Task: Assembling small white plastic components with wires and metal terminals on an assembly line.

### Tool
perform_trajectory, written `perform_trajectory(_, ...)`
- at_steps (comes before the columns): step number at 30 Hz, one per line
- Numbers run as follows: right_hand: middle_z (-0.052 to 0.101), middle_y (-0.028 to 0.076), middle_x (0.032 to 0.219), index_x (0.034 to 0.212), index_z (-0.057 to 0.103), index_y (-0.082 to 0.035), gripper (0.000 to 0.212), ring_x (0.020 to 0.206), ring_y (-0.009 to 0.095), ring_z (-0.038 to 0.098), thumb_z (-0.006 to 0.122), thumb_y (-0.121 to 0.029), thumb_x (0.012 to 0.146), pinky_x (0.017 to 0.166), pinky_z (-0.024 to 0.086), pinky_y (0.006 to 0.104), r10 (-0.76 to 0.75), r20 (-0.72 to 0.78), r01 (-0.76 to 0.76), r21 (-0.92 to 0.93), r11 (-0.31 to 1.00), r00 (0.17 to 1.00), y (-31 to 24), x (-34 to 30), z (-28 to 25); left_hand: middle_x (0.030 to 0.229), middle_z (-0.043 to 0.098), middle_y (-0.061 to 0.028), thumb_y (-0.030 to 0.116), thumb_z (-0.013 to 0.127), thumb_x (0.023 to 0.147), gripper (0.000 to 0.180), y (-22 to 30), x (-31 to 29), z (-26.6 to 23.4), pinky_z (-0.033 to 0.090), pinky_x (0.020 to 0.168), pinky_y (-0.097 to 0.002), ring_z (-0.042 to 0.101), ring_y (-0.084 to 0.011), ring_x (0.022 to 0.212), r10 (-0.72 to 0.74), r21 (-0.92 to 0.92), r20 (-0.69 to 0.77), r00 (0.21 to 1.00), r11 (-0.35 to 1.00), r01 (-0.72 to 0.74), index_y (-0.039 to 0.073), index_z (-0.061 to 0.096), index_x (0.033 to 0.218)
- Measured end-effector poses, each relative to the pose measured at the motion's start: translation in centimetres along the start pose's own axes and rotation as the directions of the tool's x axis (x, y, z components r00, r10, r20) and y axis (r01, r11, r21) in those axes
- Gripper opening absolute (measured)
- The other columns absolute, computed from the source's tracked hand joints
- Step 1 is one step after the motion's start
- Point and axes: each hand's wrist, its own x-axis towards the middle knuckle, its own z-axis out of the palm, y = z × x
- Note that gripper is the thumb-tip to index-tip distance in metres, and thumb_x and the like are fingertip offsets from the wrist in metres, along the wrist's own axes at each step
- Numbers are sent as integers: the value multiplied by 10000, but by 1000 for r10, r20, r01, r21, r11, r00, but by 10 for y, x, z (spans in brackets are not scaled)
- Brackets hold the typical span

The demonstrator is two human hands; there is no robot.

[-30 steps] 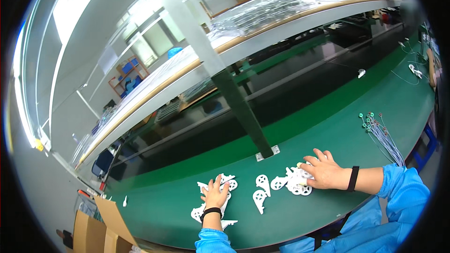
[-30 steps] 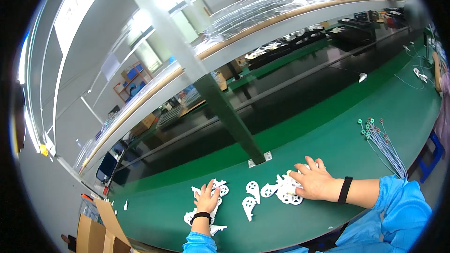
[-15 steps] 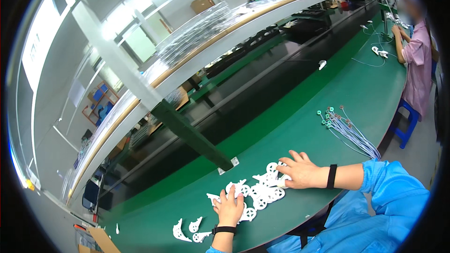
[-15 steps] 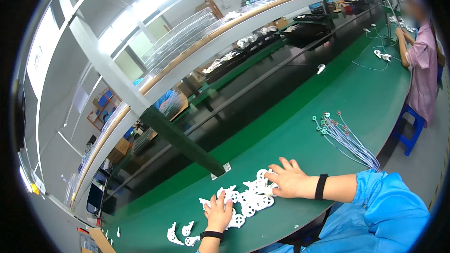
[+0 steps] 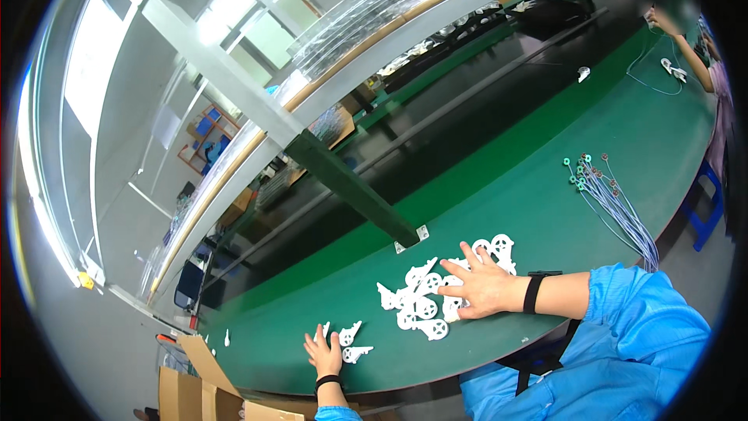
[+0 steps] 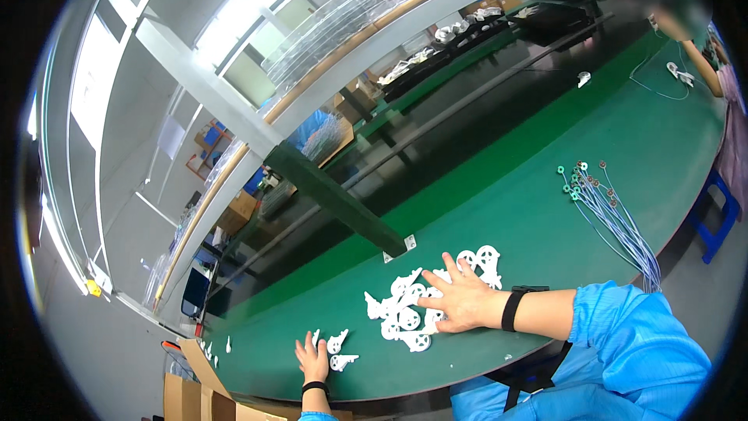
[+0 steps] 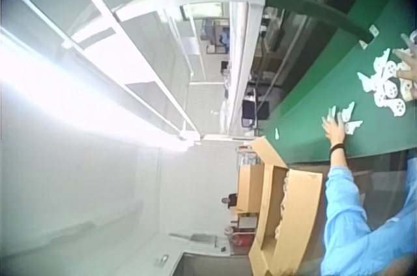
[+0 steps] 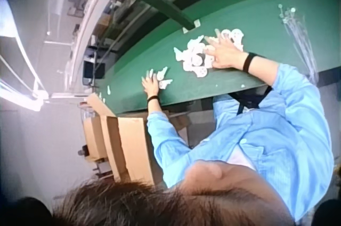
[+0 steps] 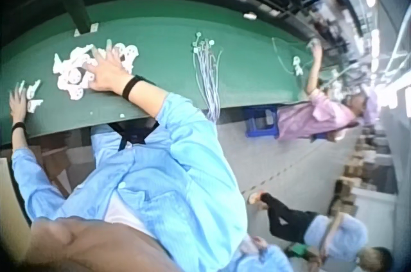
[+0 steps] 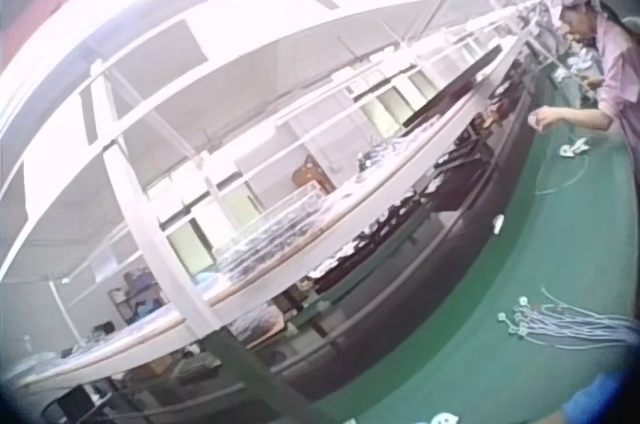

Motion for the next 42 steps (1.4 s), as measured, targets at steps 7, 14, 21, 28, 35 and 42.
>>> perform_trajectory(7,341,194,1448,1343,493,-269,576,1280,609,231,511,-531,830,1021,213,684,89,43,-86,-74,994,995,16,0,13,1510,220,-215,479,503,888,551,44,-29,31,125,1057,-670,109,-494,1385,272,21,91,958,961,-275,259,439,1389)
perform_trajectory(14,354,175,1442,1353,474,-271,603,1278,602,242,529,-532,812,1002,232,703,172,96,-169,-44,985,980,28,-22,6,1494,235,-235,469,542,866,604,132,-46,61,138,1066,-644,121,-520,1368,483,-68,122,867,875,-478,153,446,1373)
perform_trajectory(21,312,176,1467,1376,445,-251,603,1294,592,230,546,-479,827,998,240,703,272,129,-272,-24,962,953,49,-69,-19,1407,359,-264,350,584,864,536,188,-88,69,260,1042,-579,271,-511,1305,608,24,79,790,791,-611,67,490,1309)
perform_trajectory(28,296,179,1474,1334,463,-242,572,1311,565,226,603,-412,806,1004,260,669,402,-58,-401,26,916,914,71,-137,-39,1458,292,-261,403,551,868,650,219,-115,66,229,1036,-622,239,-527,1315,642,101,7,767,762,-639,119,368,1424)
perform_trajectory(35,348,152,1438,1319,475,-164,542,1315,532,251,628,-325,824,1020,280,602,462,14,-462,34,886,887,66,-153,-44,1487,219,-287,443,584,833,687,212,-159,64,193,1057,-634,257,-550,1297,753,123,260,604,595,-794,145,388,1419)
perform_trajectory(42,509,123,1208,1178,542,-115,376,1182,346,454,618,-228,827,851,412,495,493,-219,-467,161,869,842,69,-186,-68,1423,337,-290,326,491,930,483,259,-158,75,224,1038,-641,310,-559,1254,749,146,106,654,639,-755,95,460,1353)
